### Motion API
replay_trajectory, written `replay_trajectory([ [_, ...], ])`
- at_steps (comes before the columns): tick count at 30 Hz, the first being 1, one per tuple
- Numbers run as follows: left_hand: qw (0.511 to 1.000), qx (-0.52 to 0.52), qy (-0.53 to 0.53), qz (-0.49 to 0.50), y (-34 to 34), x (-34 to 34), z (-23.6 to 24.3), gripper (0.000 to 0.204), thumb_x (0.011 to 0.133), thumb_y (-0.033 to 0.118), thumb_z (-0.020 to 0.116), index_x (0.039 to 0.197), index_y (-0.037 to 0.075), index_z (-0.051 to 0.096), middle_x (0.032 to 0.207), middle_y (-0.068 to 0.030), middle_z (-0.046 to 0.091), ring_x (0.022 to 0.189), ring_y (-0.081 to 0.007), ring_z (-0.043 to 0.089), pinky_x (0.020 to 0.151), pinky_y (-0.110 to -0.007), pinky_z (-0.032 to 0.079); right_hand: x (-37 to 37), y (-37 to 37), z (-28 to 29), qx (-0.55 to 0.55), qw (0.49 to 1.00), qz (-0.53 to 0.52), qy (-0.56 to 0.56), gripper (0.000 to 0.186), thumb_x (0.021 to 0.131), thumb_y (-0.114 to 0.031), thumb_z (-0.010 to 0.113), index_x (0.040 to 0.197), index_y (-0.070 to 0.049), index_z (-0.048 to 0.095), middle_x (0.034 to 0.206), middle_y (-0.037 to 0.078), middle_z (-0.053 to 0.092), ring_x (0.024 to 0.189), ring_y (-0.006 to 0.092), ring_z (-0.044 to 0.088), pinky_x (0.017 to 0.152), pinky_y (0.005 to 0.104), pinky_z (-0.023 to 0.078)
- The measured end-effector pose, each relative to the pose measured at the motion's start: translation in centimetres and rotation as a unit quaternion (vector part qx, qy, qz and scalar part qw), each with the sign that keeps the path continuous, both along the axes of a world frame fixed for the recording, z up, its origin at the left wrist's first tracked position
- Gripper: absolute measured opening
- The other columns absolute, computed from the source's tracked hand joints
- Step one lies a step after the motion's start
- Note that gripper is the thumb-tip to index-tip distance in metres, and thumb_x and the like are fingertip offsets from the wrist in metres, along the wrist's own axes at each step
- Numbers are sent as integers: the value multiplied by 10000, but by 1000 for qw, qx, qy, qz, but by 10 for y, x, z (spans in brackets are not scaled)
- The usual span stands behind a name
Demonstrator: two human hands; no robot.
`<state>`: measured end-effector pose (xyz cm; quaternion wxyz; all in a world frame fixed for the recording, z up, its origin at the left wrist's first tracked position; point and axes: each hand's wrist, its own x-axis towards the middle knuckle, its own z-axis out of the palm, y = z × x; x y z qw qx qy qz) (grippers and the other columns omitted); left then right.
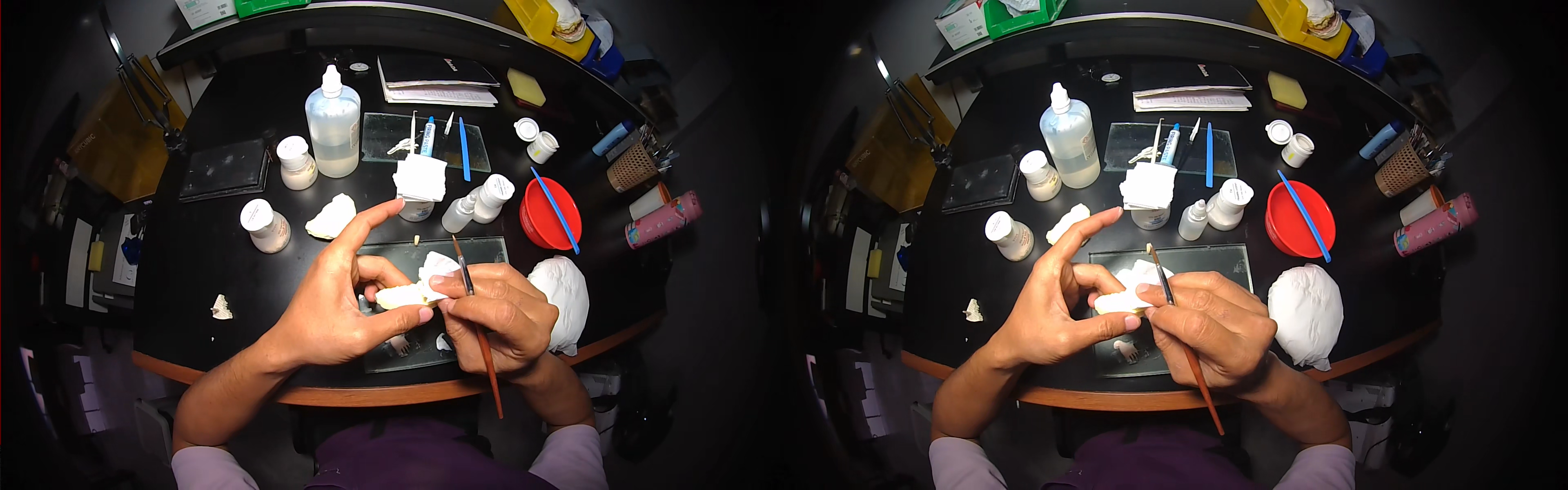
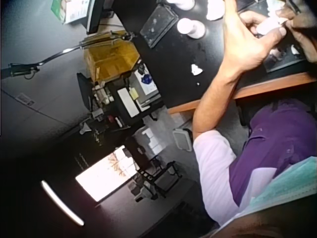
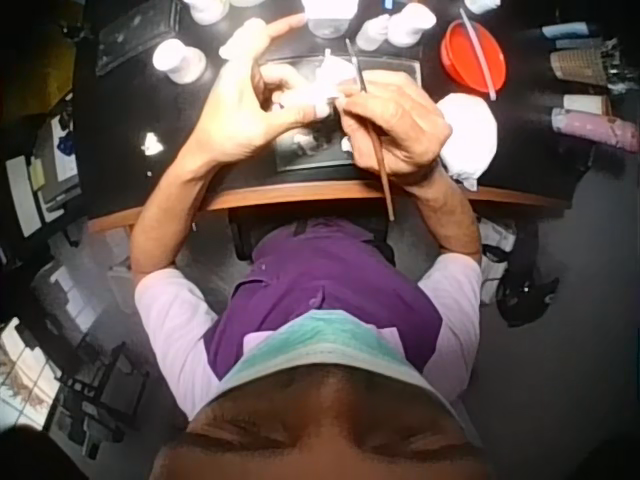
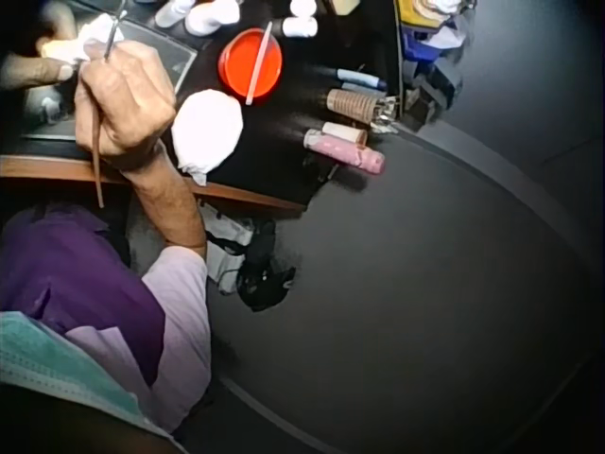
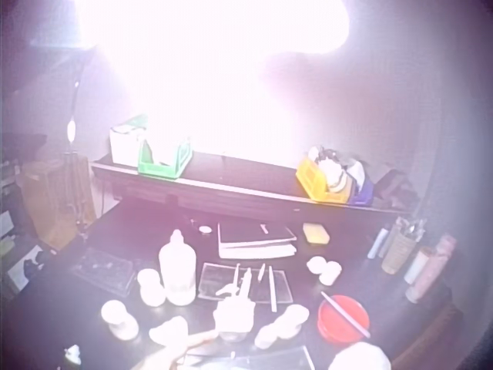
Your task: The person picks up a paintbrush and a dental cast, applies paste onto artificial teeth using the brush, and fits the teeth into the dental cast.
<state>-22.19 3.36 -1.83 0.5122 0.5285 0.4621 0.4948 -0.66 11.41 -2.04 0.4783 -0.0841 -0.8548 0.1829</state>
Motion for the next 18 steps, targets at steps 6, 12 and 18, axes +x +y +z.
replay_trajectory([
  [6,1000,17,9,9,1,1,-4,990,854,92,882,1623,-29,271,863,-17,770,768,-30,617,704,-216,421,0,0,-1,16,1000,-4,-3,290,722,84,822,987,-4,746,1003,148,802,842,297,765,705,344,630],
  [12,1000,12,-1,4,0,1,-4,997,851,88,884,1628,-20,270,874,-17,774,793,-28,633,707,-220,413,2,0,-1,16,1000,-23,10,276,747,82,824,994,-1,734,996,162,802,840,296,770,717,342,627],
  [18,1000,2,-20,-6,2,1,-4,1072,822,-28,887,1661,-20,220,936,-99,774,850,-74,626,779,-247,422,12,11,-3,-29,993,-107,49,221,804,98,780,985,9,690,929,175,791,818,307,773,743,354,617],
])
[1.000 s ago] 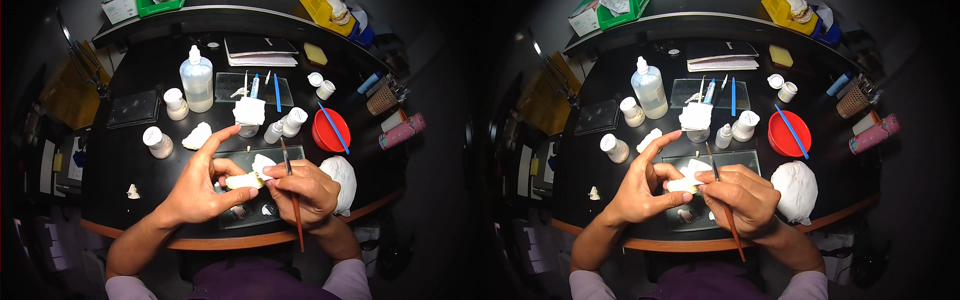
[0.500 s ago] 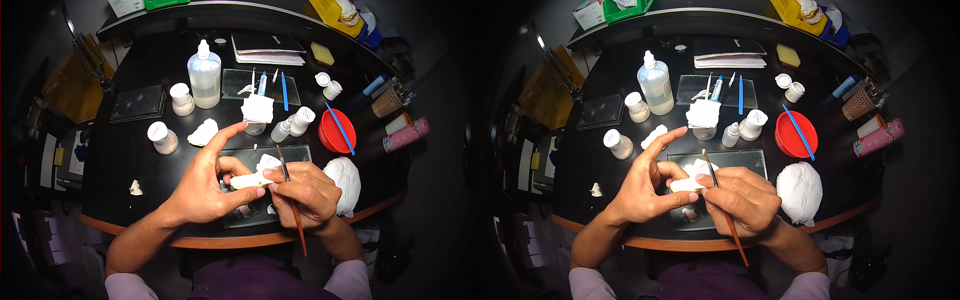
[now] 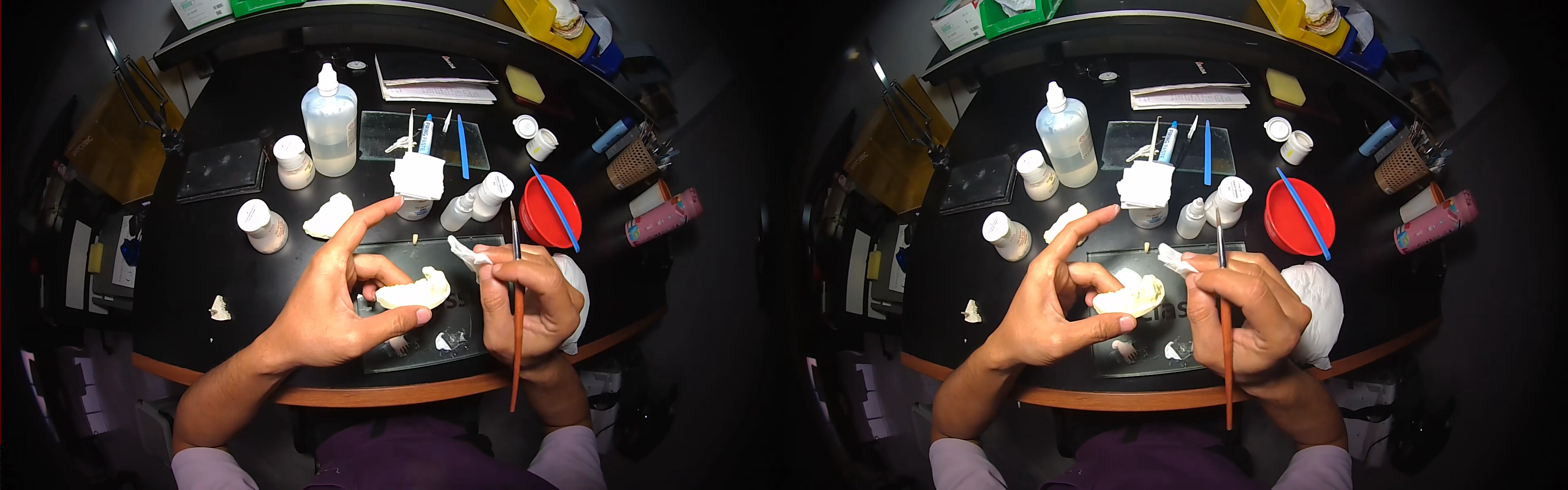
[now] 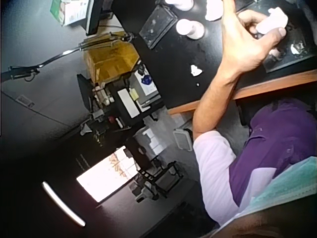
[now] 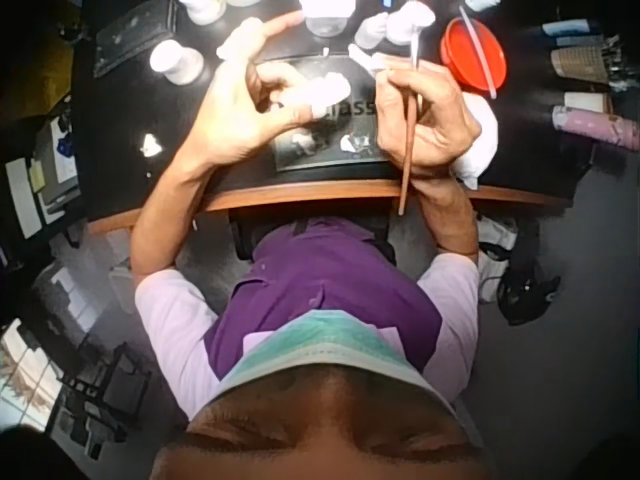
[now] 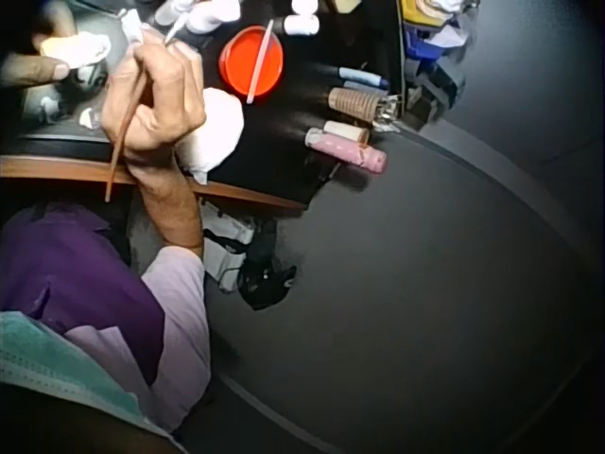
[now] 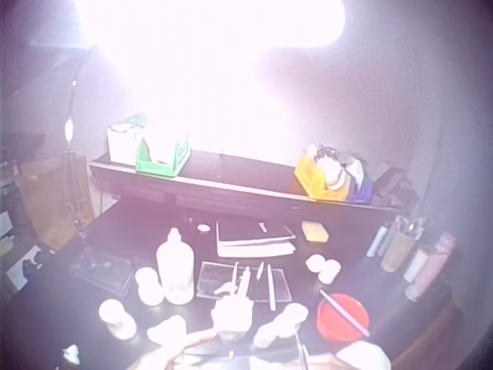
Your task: The person picks up a paintbrush and a dental cast, applies paste onto artificial teeth using the brush, and fits the teeth into the dental cast.
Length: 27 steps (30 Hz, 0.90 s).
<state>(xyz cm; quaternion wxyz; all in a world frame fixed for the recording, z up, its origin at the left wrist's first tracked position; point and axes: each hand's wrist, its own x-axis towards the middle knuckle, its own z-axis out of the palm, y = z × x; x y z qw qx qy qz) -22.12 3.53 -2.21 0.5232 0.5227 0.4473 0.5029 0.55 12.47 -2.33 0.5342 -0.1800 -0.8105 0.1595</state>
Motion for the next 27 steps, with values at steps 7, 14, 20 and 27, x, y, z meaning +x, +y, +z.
replay_trajectory([
  [7,998,61,12,-7,1,-3,-3,1025,849,69,880,1648,-14,243,944,-47,781,913,-71,664,805,-243,429,-3,2,11,-60,993,84,-55,297,779,68,791,1056,21,692,1076,197,788,951,320,766,862,373,603],
  [14,994,61,-59,-63,2,-7,-4,984,882,-17,789,1659,-45,188,1067,-144,744,1142,-186,679,1026,-339,479,1,-1,5,-209,950,233,-14,325,828,68,836,1102,18,670,1116,233,779,1026,274,772,911,348,603],
  [20,990,46,-130,-18,-1,5,-2,916,909,15,814,1633,-13,252,1371,-211,603,1243,-252,640,1077,-386,539,-2,-7,1,-203,953,224,30,360,794,70,897,1068,15,672,1055,225,783,961,240,764,822,322,604],
  [27,988,18,-148,38,-6,23,-7,773,953,7,793,1591,-91,367,1448,-230,598,1286,-261,657,1039,-365,616,-4,-9,-2,-114,984,133,10,337,797,38,907,1039,-7,678,1037,211,784,871,232,763,713,291,601],
])
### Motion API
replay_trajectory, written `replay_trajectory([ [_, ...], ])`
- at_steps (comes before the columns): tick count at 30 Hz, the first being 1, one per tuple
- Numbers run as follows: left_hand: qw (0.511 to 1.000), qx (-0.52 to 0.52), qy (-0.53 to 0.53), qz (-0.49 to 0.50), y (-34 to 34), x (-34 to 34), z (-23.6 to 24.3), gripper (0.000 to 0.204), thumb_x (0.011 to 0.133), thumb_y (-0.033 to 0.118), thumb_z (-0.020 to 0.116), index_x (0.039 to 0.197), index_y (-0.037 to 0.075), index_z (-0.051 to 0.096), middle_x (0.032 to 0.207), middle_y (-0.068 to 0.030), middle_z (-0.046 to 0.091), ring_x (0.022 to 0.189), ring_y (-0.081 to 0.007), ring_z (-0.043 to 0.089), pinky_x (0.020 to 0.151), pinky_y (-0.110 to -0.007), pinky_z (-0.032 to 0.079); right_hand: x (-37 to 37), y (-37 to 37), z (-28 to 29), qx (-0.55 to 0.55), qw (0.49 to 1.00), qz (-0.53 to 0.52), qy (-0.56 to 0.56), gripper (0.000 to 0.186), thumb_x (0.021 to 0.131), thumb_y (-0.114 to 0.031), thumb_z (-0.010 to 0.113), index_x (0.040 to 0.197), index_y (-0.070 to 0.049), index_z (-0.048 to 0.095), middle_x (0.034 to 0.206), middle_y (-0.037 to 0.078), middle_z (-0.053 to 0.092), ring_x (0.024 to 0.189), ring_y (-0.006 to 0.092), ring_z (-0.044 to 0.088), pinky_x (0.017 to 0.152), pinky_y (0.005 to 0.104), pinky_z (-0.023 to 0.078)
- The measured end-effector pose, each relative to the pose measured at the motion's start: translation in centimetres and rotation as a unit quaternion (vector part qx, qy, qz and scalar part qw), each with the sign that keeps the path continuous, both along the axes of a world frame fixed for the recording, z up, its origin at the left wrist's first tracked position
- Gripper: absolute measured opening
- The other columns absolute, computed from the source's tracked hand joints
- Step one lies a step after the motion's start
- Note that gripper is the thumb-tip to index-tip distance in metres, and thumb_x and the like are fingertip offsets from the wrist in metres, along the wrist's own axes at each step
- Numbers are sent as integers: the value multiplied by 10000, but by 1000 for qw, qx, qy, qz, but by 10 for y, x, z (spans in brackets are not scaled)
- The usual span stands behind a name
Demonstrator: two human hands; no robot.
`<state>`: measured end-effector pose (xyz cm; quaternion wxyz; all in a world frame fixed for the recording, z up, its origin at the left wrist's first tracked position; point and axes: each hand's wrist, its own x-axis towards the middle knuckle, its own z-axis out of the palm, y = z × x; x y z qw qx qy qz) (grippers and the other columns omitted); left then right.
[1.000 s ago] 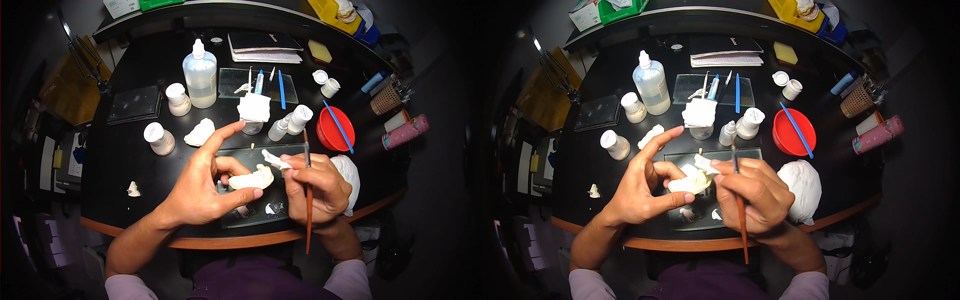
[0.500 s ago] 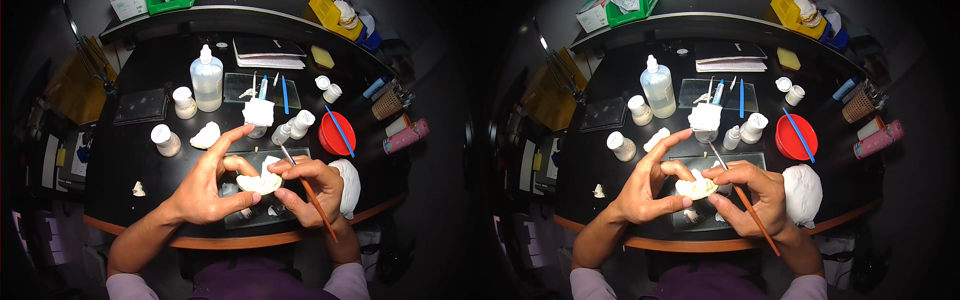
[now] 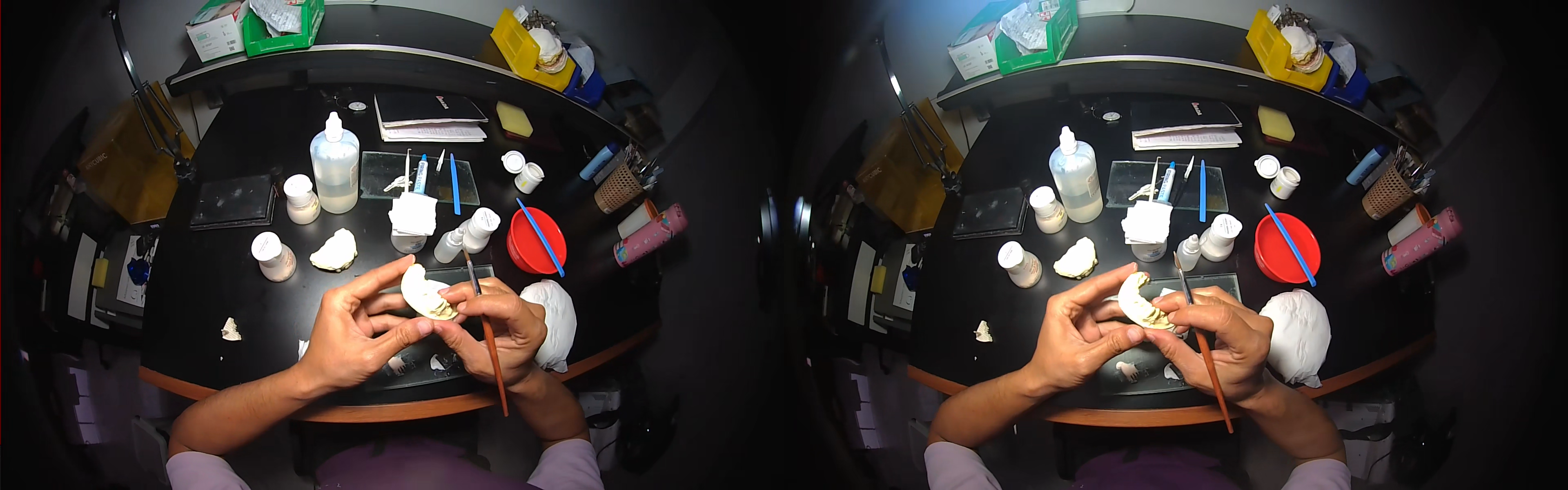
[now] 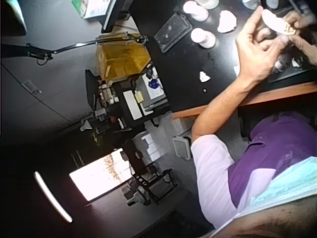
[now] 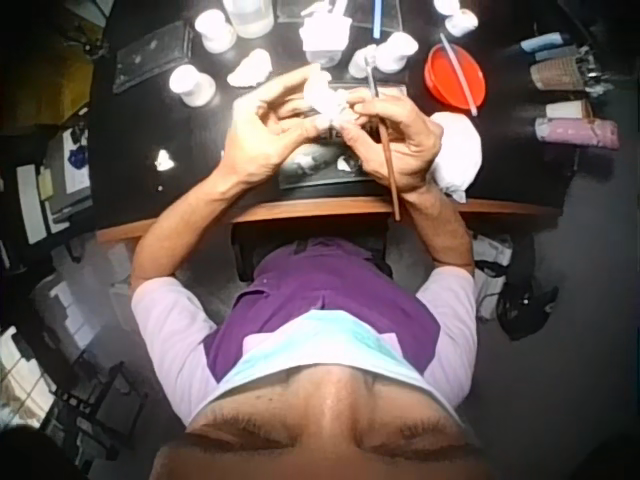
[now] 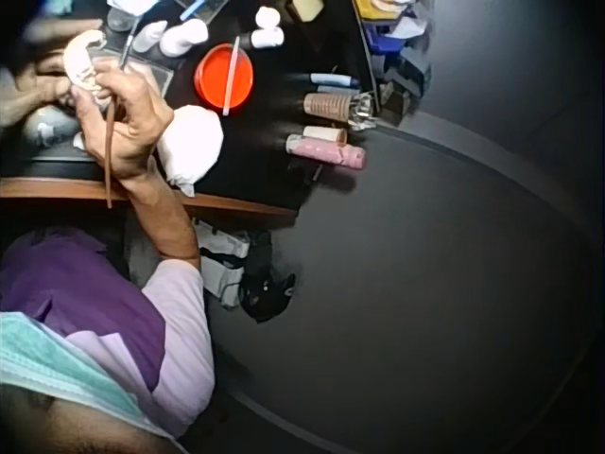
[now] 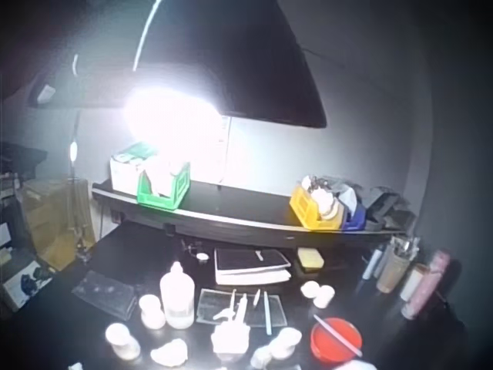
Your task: The person picks up a paintbrush and a dental cast, applies paste onto artificial teeth using the brush, and fits the teeth into the dental cast.
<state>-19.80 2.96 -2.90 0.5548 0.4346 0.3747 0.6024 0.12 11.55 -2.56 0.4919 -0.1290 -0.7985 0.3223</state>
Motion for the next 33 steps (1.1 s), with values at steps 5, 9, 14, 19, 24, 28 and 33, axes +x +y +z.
replay_trajectory([
  [5,995,-29,-89,-21,0,8,-2,789,991,-33,726,1646,-46,285,1438,-253,609,1288,-268,655,1060,-354,595,-2,-2,-4,-10,1000,-6,-1,329,804,35,896,1062,12,694,1071,182,791,880,224,762,670,282,616],
  [9,995,-51,-87,-6,-1,6,-4,776,1003,-55,695,1651,-46,267,1338,-255,681,1234,-246,688,1061,-328,584,-5,-1,-2,21,1000,1,-18,329,807,54,880,1074,12,692,1098,196,788,860,208,760,678,278,619],
  [14,996,-52,-68,-1,0,3,-4,770,1003,-42,704,1643,-52,278,1283,-237,714,1200,-232,705,1031,-335,605,-4,-3,3,32,999,17,-19,414,766,51,914,1117,3,698,1144,228,779,851,223,766,724,296,609],
  [19,996,-59,-64,14,5,-1,1,734,997,5,736,1597,-93,323,1245,-259,727,1160,-250,728,980,-362,640,23,12,25,22,996,-91,10,319,1033,-194,554,1197,64,646,1032,212,754,970,216,710,809,377,548],
  [24,998,-48,-25,30,0,-9,5,697,992,9,730,1586,-74,375,1231,-234,733,1157,-258,739,930,-358,656,78,56,47,-105,965,-241,-7,45,981,15,535,1006,27,570,846,117,694,768,113,686,698,275,535],
  [28,998,-46,-45,11,2,-12,13,728,968,0,772,1562,-122,368,1175,-236,757,1090,-213,741,943,-328,631,95,77,41,-167,934,-299,-106,57,953,-20,669,936,27,696,778,57,707,712,87,678,658,234,514],
  [33,999,-38,-33,11,-1,-21,10,744,948,0,796,1556,-112,382,1172,-235,760,1122,-223,736,954,-318,618,99,77,28,-2,908,-349,-230,70,869,-91,793,910,-41,821,737,43,724,679,127,590,633,315,472],
])
